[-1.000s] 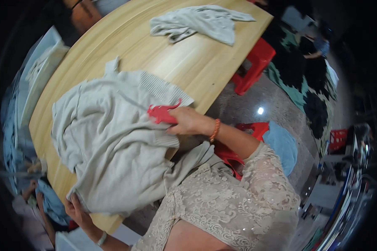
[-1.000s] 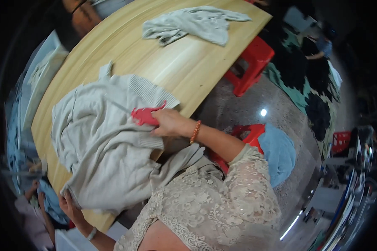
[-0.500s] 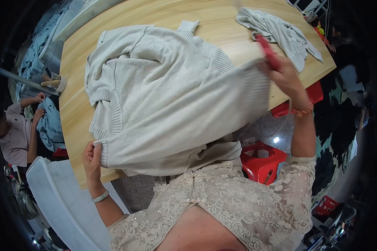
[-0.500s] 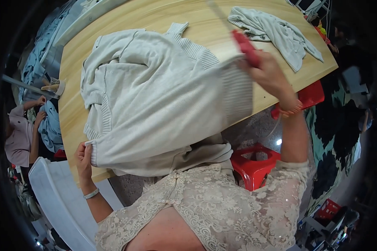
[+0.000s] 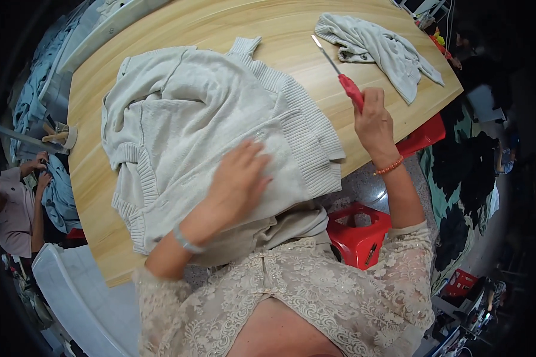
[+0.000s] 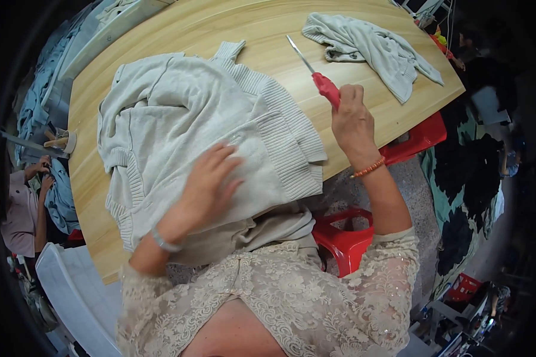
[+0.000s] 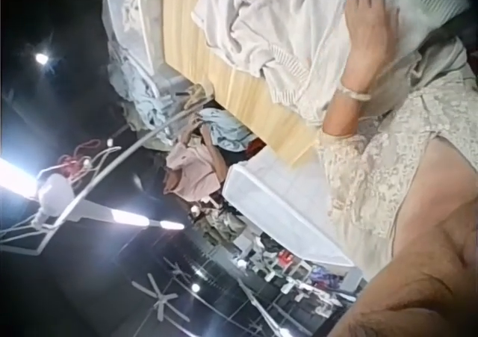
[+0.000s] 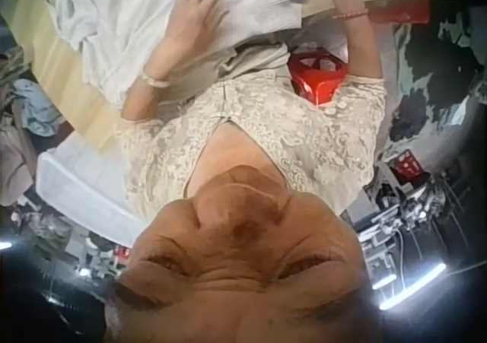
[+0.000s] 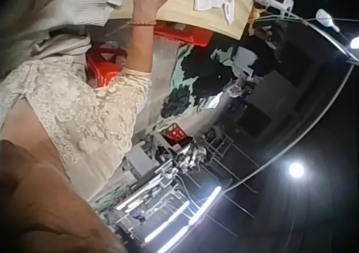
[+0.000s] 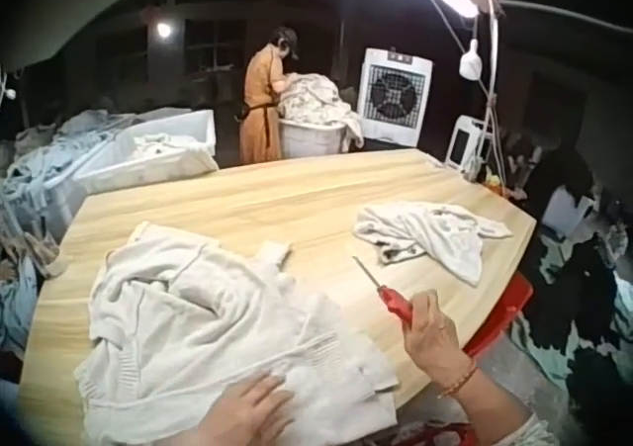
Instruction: Trimming excess threads from knitted cardigans using scissors.
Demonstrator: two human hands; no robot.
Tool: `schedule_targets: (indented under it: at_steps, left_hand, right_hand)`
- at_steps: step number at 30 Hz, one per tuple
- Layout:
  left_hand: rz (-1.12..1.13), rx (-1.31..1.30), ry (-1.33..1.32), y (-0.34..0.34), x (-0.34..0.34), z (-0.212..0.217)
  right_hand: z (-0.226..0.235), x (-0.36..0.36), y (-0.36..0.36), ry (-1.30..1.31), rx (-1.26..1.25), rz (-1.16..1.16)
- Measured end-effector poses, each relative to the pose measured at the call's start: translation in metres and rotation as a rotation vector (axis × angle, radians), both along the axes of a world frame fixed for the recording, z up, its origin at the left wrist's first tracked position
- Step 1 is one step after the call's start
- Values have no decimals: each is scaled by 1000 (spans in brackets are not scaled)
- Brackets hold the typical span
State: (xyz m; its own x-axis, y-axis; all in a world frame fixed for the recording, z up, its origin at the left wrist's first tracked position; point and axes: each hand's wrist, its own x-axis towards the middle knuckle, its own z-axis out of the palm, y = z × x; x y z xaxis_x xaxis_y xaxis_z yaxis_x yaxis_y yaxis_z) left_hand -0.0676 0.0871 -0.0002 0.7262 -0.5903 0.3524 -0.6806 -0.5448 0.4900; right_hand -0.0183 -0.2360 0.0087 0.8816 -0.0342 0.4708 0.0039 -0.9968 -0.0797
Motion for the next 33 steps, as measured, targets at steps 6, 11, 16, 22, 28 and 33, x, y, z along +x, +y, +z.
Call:
schedule_targets:
  at_steps: [6, 11, 16, 22, 28, 33]
  left_hand:
    - [-132, 165, -97, -88, 58, -72]
    - [-155, 150, -97, -93, 63, -76]
    - [-135, 168, -100, -94, 61, -71]
    - [-139, 103, -129, -92, 61, -81]
    - [-173, 118, -64, -93, 61, -73]
    - [-125, 110, -95, -92, 61, -79]
  right_hand:
    - [28, -50, -32, 302, 175, 247]
    - [33, -77, -41, 428, 78, 315]
    - [60, -73, -10, 764, 31, 355]
    - [72, -56, 54, 788, 12, 540]
    - [73, -47, 49, 740, -73, 385]
    - [83, -61, 8, 773, -118, 213]
